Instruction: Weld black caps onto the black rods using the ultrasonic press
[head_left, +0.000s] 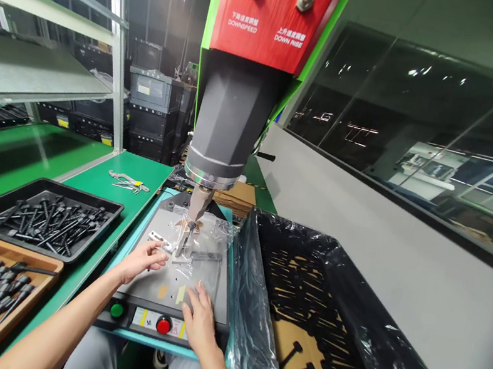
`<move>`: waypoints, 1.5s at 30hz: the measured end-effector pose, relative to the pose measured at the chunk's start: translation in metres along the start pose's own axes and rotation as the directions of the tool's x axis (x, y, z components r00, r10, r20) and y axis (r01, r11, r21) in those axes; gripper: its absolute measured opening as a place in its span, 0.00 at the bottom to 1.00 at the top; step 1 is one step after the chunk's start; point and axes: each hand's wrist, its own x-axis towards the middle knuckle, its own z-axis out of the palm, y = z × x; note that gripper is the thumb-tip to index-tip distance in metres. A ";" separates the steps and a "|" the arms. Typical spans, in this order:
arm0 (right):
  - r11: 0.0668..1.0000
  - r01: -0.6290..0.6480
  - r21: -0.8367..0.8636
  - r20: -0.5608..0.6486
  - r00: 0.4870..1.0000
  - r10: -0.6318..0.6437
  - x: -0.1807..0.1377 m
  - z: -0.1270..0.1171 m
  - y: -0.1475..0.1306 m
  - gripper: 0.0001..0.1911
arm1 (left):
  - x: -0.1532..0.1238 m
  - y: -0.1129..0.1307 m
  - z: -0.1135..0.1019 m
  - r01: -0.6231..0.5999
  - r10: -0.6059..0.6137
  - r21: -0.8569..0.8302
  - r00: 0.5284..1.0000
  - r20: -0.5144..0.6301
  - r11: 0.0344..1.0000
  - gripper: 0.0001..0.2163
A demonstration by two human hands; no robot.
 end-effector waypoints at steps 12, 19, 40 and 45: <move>0.990 -0.046 -0.137 -0.316 0.949 0.000 -0.026 0.008 0.018 0.15 | 0.002 -0.034 0.029 -0.059 0.038 0.142 0.988 0.149 0.988 0.26; 0.991 -0.112 -0.074 -0.406 0.911 0.073 -0.080 0.010 0.019 0.14 | -0.038 -0.061 -0.011 -0.072 0.162 0.517 0.978 -0.133 0.853 0.27; 0.797 -0.513 0.320 -0.229 0.774 0.590 -0.106 0.019 0.057 0.32 | -0.089 -0.148 -0.083 0.086 0.294 0.691 0.862 -0.413 0.717 0.31; 0.764 -0.565 0.311 -0.267 0.720 0.641 -0.100 0.015 0.056 0.32 | -0.087 -0.141 -0.080 0.107 0.288 0.691 0.856 -0.430 0.715 0.30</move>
